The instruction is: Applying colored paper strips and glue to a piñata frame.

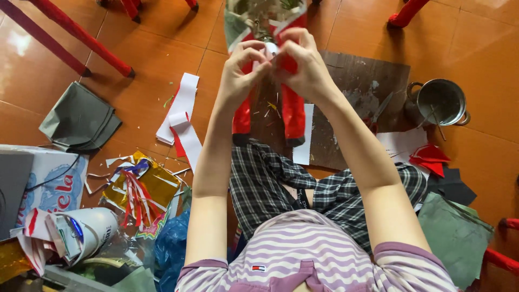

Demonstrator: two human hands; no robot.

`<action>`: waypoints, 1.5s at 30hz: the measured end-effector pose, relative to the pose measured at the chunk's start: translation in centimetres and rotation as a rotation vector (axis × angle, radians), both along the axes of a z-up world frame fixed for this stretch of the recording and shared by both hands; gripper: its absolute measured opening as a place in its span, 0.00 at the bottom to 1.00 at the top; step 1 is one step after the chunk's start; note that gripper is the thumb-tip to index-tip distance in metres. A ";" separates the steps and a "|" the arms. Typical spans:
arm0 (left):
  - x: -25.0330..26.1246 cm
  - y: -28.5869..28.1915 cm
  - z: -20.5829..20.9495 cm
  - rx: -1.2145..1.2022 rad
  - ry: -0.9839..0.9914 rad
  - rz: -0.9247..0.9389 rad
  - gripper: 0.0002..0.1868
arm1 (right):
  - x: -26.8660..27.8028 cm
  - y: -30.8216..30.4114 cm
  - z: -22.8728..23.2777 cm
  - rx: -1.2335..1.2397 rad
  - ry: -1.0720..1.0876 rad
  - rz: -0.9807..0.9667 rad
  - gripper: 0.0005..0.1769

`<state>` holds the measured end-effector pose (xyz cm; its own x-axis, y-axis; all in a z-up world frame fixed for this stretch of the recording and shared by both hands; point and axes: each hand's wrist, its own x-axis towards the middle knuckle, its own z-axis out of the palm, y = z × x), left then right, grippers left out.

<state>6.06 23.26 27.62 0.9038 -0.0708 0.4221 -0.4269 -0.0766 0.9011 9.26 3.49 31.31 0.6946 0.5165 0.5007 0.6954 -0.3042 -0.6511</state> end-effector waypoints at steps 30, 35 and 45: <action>-2.3 -7.1 -18.9 0.362 0.009 -0.066 0.38 | -10.7 -7.8 -8.2 0.156 0.533 -0.288 0.28; -3.1 -12.2 -16.1 -0.355 0.175 -0.083 0.39 | -10.7 -7.9 -7.9 0.152 0.509 -0.289 0.28; -1.6 -14.3 -13.6 -0.626 0.414 0.510 0.17 | -10.8 -7.8 -7.7 0.138 0.528 -0.266 0.27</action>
